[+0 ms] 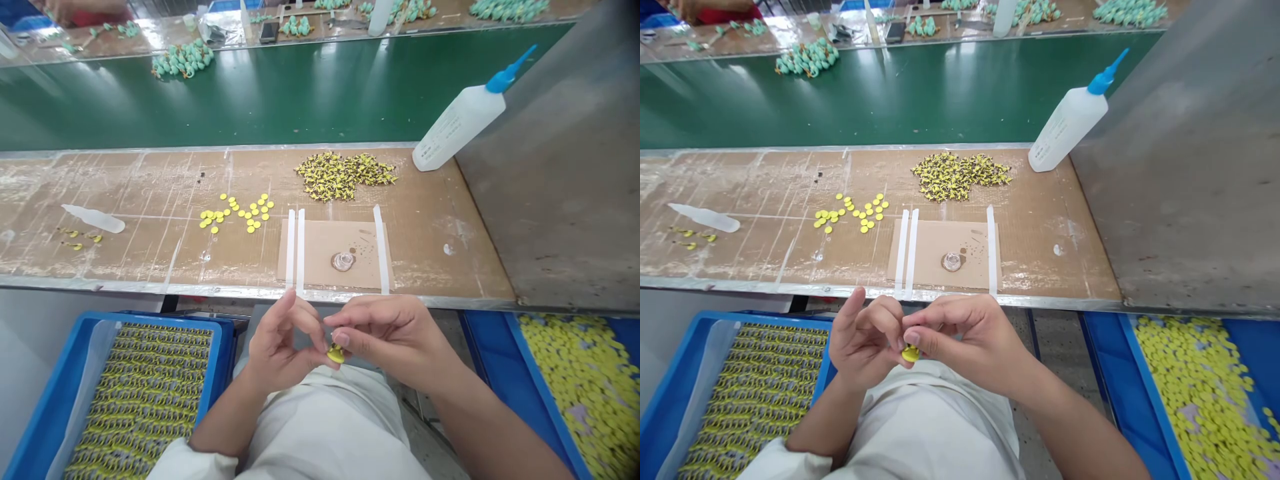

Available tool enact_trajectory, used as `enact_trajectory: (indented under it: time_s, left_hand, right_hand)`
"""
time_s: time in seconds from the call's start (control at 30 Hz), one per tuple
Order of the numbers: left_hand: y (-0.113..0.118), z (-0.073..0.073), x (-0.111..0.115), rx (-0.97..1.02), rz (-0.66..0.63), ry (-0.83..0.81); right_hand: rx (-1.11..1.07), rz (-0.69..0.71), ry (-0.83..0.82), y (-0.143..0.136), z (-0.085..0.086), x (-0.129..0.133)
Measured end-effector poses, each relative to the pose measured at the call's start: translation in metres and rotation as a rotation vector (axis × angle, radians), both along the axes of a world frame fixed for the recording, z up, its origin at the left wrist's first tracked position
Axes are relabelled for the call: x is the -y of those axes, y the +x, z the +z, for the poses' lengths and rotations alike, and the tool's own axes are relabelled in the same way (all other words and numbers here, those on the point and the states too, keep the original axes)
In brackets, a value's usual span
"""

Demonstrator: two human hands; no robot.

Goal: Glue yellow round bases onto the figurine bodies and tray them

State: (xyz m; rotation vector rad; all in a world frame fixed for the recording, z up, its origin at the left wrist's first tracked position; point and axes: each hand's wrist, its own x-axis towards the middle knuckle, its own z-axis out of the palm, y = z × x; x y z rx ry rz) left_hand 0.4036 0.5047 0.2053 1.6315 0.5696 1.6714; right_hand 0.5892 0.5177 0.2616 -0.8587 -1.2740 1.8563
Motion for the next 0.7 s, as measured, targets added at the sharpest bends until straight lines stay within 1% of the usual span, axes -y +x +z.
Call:
enact_trajectory:
  time_s: [0.07, 0.17, 0.27, 0.4, 0.57, 0.7]
  left_hand:
    - [-0.0004, -0.0006, 0.0001, 0.007, -0.007, -0.004]
    - [-0.0012, -0.0011, 0.0009, 0.009, -0.029, 0.003]
    - [-0.0016, -0.0014, 0.0015, -0.009, -0.047, 0.007]
    - [-0.0014, -0.0043, 0.0031, -0.011, -0.038, -0.021]
    - [-0.0004, -0.008, 0.0076, 0.015, -0.015, -0.104]
    - [0.0, -0.0083, 0.0087, 0.008, -0.016, -0.109]
  right_hand:
    - [0.013, -0.017, 0.003, -0.0006, -0.001, 0.0007]
    - [0.053, -0.039, 0.052, -0.001, -0.0008, 0.0011]
    - [0.114, -0.054, 0.115, -0.0019, 0.002, 0.0004]
    - [0.184, -0.067, 0.16, -0.0042, 0.0059, -0.0011]
    - [0.175, -0.077, 0.185, -0.0046, 0.0062, -0.0011]
    - [0.164, -0.057, 0.192, -0.0032, 0.0057, -0.0008]
